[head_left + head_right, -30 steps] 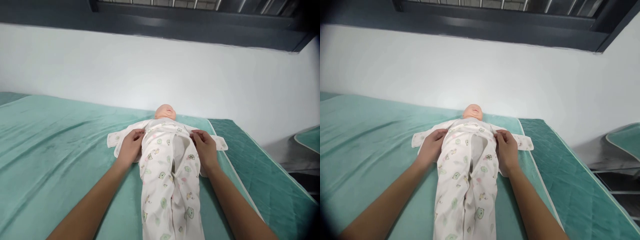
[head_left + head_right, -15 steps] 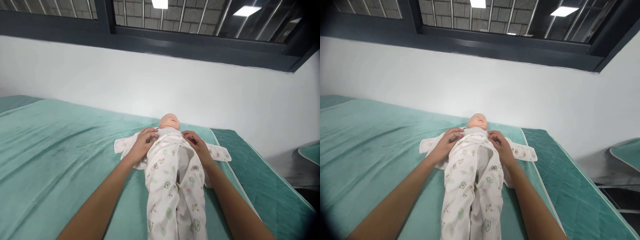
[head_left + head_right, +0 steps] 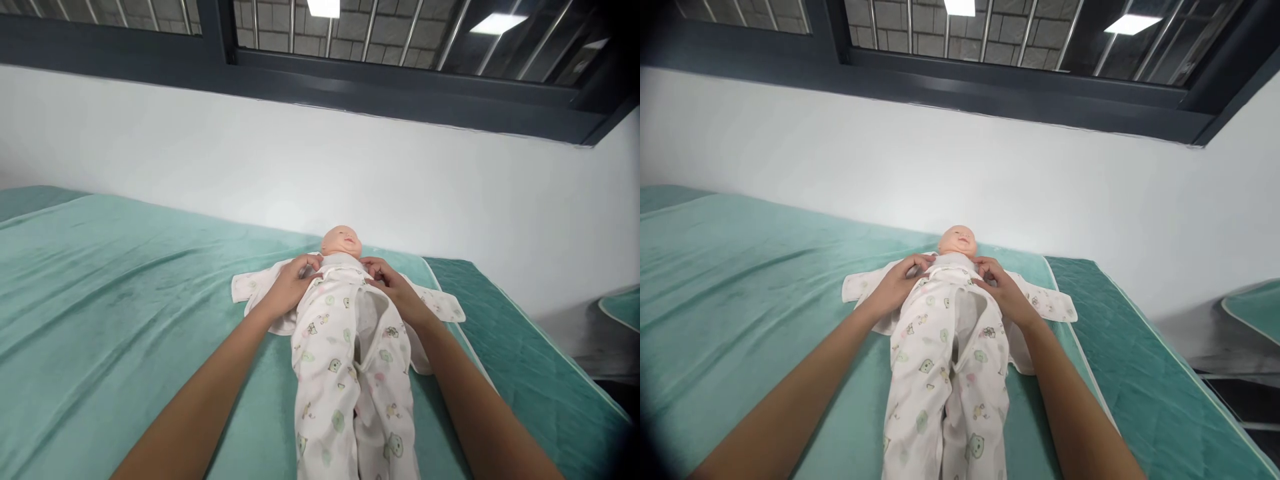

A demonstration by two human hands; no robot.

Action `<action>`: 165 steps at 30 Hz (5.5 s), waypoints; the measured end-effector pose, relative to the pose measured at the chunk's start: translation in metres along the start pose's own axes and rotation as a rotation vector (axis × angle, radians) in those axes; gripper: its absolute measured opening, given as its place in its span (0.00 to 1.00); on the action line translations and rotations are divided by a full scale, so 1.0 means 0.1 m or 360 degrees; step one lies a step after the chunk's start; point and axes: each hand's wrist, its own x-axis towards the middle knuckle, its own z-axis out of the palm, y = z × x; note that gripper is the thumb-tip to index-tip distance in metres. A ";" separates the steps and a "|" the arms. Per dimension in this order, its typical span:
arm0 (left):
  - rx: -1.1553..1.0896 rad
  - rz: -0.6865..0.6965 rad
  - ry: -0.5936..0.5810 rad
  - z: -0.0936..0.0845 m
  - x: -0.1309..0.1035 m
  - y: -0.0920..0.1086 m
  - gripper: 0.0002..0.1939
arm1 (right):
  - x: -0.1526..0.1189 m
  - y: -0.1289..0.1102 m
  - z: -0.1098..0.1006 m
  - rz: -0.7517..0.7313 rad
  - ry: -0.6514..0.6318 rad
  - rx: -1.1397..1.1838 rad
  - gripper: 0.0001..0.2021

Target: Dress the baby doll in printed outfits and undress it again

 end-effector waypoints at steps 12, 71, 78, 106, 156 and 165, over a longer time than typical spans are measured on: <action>0.0643 -0.0315 0.0137 -0.01 0.53 -0.20 0.05 | 0.40 0.14 0.00 0.0213 0.0258 -0.0319 0.17; 0.1217 -0.0006 0.0351 0.00 -0.87 -0.21 0.16 | -2.67 -1.28 0.82 -0.0208 0.0079 -0.1065 0.08; 0.1107 -0.0058 0.0375 -0.02 -0.85 -0.24 0.15 | -2.94 -0.90 0.89 0.0251 0.0293 -0.1189 0.16; 0.0916 -0.0123 0.0420 -0.04 -0.85 -0.25 0.13 | -2.77 -1.24 1.21 -0.0136 0.0435 -0.1161 0.20; 0.0394 -0.0128 0.0415 0.55 -2.94 0.80 0.09 | -2.55 -1.44 1.16 -0.0367 -0.0047 -0.1316 0.08; 0.0639 -0.0063 0.0294 0.45 -2.81 0.61 0.07 | -2.61 -1.26 0.96 -0.0455 0.0066 -0.1050 0.10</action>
